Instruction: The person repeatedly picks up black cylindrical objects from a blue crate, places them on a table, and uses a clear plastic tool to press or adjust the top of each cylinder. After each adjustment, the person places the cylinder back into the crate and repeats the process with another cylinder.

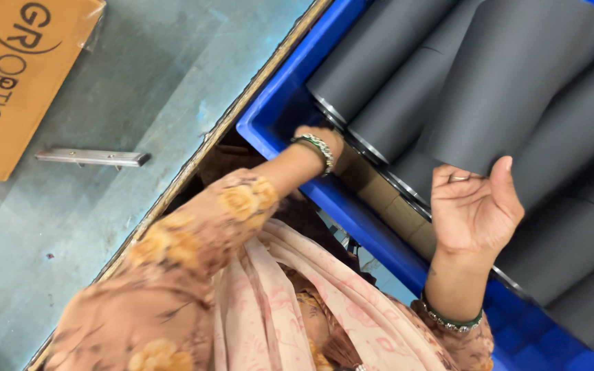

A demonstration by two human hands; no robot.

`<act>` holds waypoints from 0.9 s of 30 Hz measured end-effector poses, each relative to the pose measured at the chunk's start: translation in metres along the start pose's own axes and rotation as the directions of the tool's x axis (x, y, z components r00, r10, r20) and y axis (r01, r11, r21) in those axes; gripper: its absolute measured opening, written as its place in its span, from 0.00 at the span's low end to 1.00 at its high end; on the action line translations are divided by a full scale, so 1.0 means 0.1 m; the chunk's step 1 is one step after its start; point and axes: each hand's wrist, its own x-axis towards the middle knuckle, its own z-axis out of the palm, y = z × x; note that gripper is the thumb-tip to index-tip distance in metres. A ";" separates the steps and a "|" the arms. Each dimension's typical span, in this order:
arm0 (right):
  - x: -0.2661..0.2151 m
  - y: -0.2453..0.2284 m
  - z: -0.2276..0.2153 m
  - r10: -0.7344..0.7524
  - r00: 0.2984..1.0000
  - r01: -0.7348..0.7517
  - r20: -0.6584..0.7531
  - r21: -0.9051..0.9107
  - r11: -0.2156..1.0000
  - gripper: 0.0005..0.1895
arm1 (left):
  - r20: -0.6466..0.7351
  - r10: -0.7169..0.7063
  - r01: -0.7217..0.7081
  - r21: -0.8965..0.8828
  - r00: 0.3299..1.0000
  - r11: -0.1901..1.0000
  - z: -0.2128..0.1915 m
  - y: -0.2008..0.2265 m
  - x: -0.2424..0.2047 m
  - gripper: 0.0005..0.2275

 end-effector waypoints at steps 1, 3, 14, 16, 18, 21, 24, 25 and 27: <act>0.00 0.01 0.03 0.003 1.000 -0.003 0.025 -0.004 1.000 0.10 | -0.017 -0.042 0.041 -0.040 0.999 0.998 -0.17 -0.08 -0.22 0.14; -0.04 0.02 0.12 -0.014 0.999 0.016 0.029 -0.062 0.998 0.15 | -0.055 -0.083 0.076 -0.127 0.995 0.989 -0.45 -0.32 -0.67 0.13; -0.10 0.48 0.15 0.156 0.982 -0.184 -0.105 -0.361 0.914 0.25 | -0.883 -0.409 -0.698 -0.442 0.229 0.564 -0.07 -0.73 -1.21 0.16; -0.13 0.52 -0.02 0.159 0.979 -0.201 -0.131 -0.433 0.879 0.15 | -0.918 -0.368 -0.611 -0.377 0.148 0.696 0.01 -0.73 -1.15 0.17; -0.14 0.50 -0.21 0.197 0.969 -0.244 -0.148 -0.474 0.846 0.07 | -0.944 -0.310 -0.515 -0.321 0.111 0.795 0.05 -0.74 -1.11 0.16; -0.12 0.45 -0.46 0.276 0.940 -0.342 -0.201 -0.554 0.759 0.01 | -0.955 -0.293 -0.486 -0.277 0.045 0.829 0.08 -0.74 -1.05 0.14; 0.01 0.46 -0.56 0.299 0.907 -0.422 -0.298 -0.670 0.611 0.05 | -0.961 -0.274 -0.484 -0.253 0.029 0.838 0.09 -0.75 -1.05 0.12; 0.06 0.48 -0.56 0.323 0.894 -0.447 -0.312 -0.671 0.591 0.05 | -0.964 -0.265 -0.476 -0.242 0.019 0.846 0.08 -0.77 -1.05 0.12; 0.14 0.53 -0.57 0.379 0.863 -0.503 -0.333 -0.622 0.600 0.05 | -0.969 -0.249 -0.471 -0.220 0.002 0.854 0.07 -0.75 -1.05 0.12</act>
